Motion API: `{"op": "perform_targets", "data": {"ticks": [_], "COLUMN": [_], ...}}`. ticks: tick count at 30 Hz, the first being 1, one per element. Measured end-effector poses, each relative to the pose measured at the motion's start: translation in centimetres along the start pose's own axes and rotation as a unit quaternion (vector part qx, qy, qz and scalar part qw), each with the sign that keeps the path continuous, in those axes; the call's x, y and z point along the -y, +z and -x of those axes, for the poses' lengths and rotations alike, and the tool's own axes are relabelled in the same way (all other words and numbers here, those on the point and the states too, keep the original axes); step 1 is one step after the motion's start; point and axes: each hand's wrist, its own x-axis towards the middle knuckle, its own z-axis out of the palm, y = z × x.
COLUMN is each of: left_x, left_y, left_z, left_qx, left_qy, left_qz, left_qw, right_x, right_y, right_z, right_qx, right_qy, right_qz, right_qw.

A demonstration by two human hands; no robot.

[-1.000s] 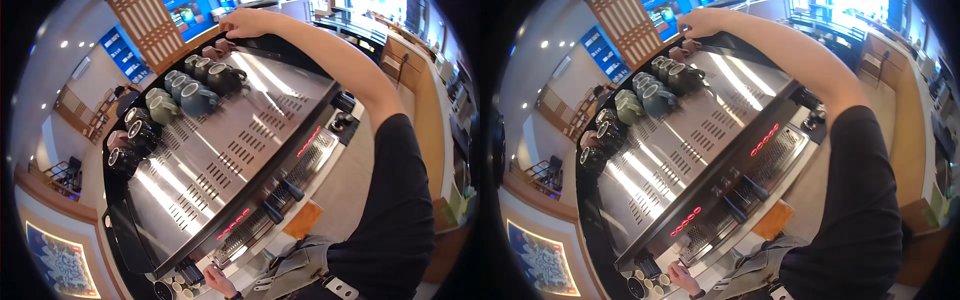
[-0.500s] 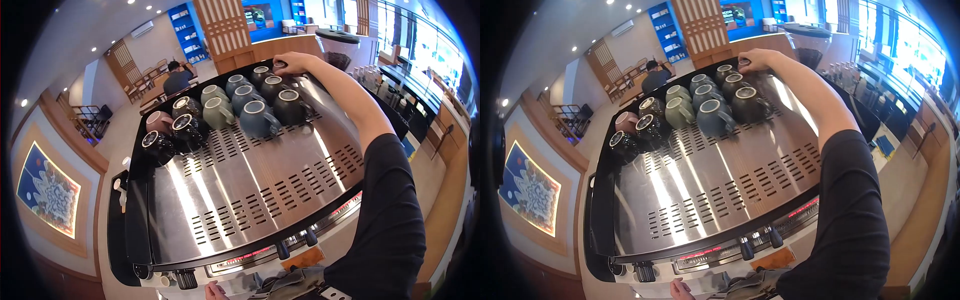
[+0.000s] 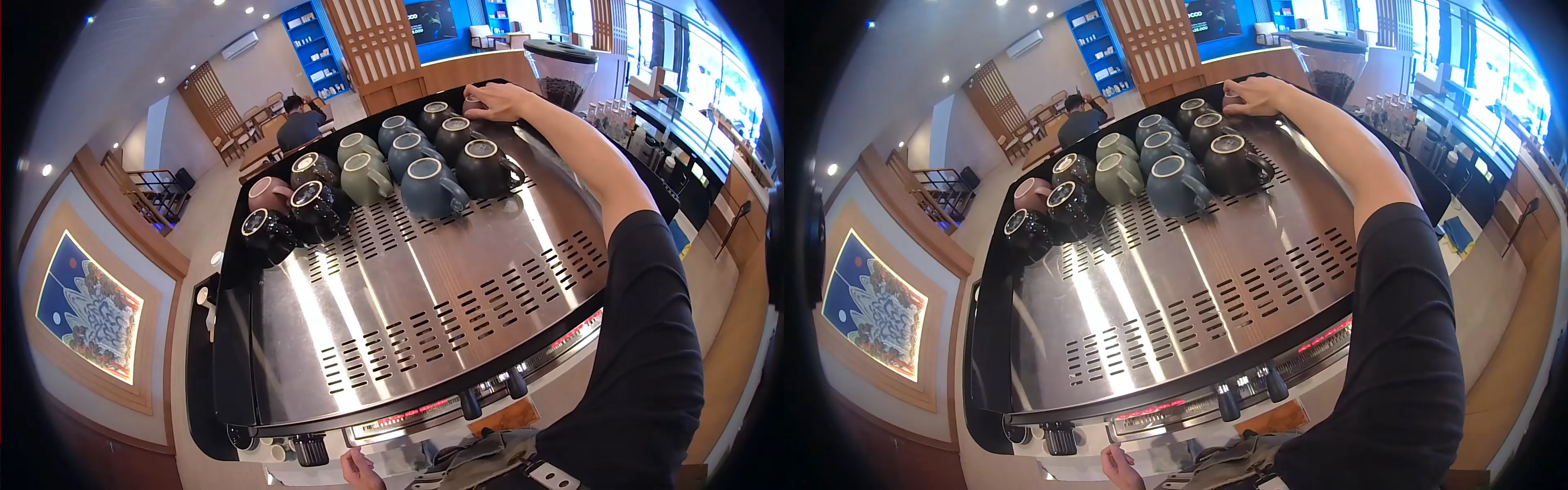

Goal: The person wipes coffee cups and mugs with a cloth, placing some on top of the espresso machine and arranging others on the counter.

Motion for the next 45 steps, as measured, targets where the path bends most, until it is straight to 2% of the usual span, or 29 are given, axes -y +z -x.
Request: {"op": "perform_targets", "data": {"ticks": [2, 8, 12, 13, 14, 15, 16, 17, 18, 19, 21, 22, 25, 26, 28, 29, 30, 31, 33, 34, 35, 36, 37, 38, 40, 43, 45], "left_x": [-0.1, 3.9, 5.4, 6.4, 7.5, 8.1, 8.0, 7.6, 7.1, 6.2, 4.4, 5.3, 3.3, 0.3, -1.8, -2.9, -5.1, -8.0, -12.3, -14.2, -15.9, -16.9, -17.2, -17.5, -17.1, -14.9, -13.5], "left_y": [0.0, -1.1, -1.4, -0.9, -0.2, 0.1, -0.2, -0.2, -0.1, -0.6, -1.8, -1.1, -1.7, -2.6, -3.3, -3.8, -4.1, -4.8, -5.4, -5.2, -5.6, -5.9, -6.2, -6.9, -7.8, -9.0, -9.6], "left_z": [0.4, 0.7, 1.0, 0.6, 0.1, 0.0, 0.1, 0.0, 0.0, 0.1, 0.1, -0.4, -0.9, -0.6, -1.4, -1.5, -0.9, -1.3, -1.6, -1.5, -1.2, -1.1, -0.8, -0.7, -0.9, -1.7, -2.8], "left_qx": [-0.015, -0.033, -0.051, -0.063, -0.073, -0.082, -0.066, -0.049, -0.031, 0.013, 0.102, 0.099, 0.197, 0.251, 0.348, 0.395, 0.425, 0.46, 0.487, 0.482, 0.479, 0.465, 0.444, 0.421, 0.369, 0.354, 0.346], "left_qy": [0.003, 0.011, 0.022, 0.045, 0.067, 0.089, 0.068, 0.049, 0.028, 0.032, 0.049, 0.073, 0.121, 0.115, 0.195, 0.232, 0.217, 0.329, 0.491, 0.558, 0.584, 0.604, 0.609, 0.618, 0.643, 0.602, 0.592], "left_qz": [0.034, -0.032, -0.049, -0.002, 0.045, 0.093, 0.116, 0.142, 0.171, 0.139, 0.075, 0.121, 0.102, 0.094, 0.071, 0.058, 0.136, 0.11, 0.137, 0.197, 0.24, 0.268, 0.308, 0.318, 0.312, 0.321, 0.346], "left_qw": [0.999, 0.999, 0.997, 0.997, 0.994, 0.988, 0.989, 0.987, 0.984, 0.99, 0.991, 0.985, 0.968, 0.957, 0.914, 0.887, 0.868, 0.818, 0.709, 0.646, 0.61, 0.589, 0.581, 0.584, 0.594, 0.64, 0.64], "right_x": [0.4, 0.3, 1.2, 0.9, -0.5, -0.6, -0.2, 0.4, 0.2, 2.7, 5.2, 8.9, 13.9, 15.1, 18.5, 20.5, 23.0, 25.4, 29.4, 32.0, 34.7, 36.6, 38.7, 40.7, 45.2, 51.7, 56.1], "right_y": [-0.2, 0.3, -3.3, -4.5, -5.4, -6.6, -8.1, -10.0, -11.3, -13.8, -16.1, -17.8, -19.8, -19.5, -19.2, -18.7, -18.3, -17.8, -16.1, -15.8, -15.3, -14.4, -13.4, -12.9, -12.1, -12.1, -11.2], "right_z": [0.6, 1.2, 2.5, 2.9, 2.9, 3.5, 4.3, 4.8, 5.2, 7.6, 11.0, 14.2, 21.1, 23.0, 26.8, 28.9, 30.6, 32.2, 34.1, 35.0, 35.7, 36.1, 36.3, 36.5, 36.6, 35.9, 35.7], "right_qx": [0.004, -0.021, -0.068, -0.089, -0.14, -0.182, -0.224, -0.252, -0.329, -0.298, -0.255, -0.256, -0.169, -0.148, -0.112, -0.131, -0.137, -0.141, -0.147, -0.151, -0.155, -0.174, -0.207, -0.217, -0.214, -0.19, -0.199], "right_qy": [0.021, 0.06, 0.101, 0.091, -0.007, -0.004, -0.007, 0.092, 0.095, 0.147, 0.066, 0.038, -0.033, -0.059, -0.089, -0.088, -0.107, -0.127, -0.163, -0.149, -0.135, -0.126, -0.153, -0.138, -0.122, -0.11, -0.07], "right_qz": [-0.012, 0.046, 0.022, 0.02, 0.14, 0.08, 0.019, -0.216, -0.222, -0.381, -0.662, -0.733, -0.829, -0.841, -0.868, -0.874, -0.877, -0.881, -0.882, -0.897, -0.911, -0.905, -0.88, -0.875, -0.88, -0.896, -0.909], "right_qw": [1.0, 0.997, 0.992, 0.992, 0.98, 0.98, 0.974, 0.939, 0.913, 0.863, 0.702, 0.629, 0.532, 0.516, 0.475, 0.46, 0.447, 0.433, 0.418, 0.389, 0.357, 0.367, 0.4, 0.409, 0.407, 0.385, 0.36]}}
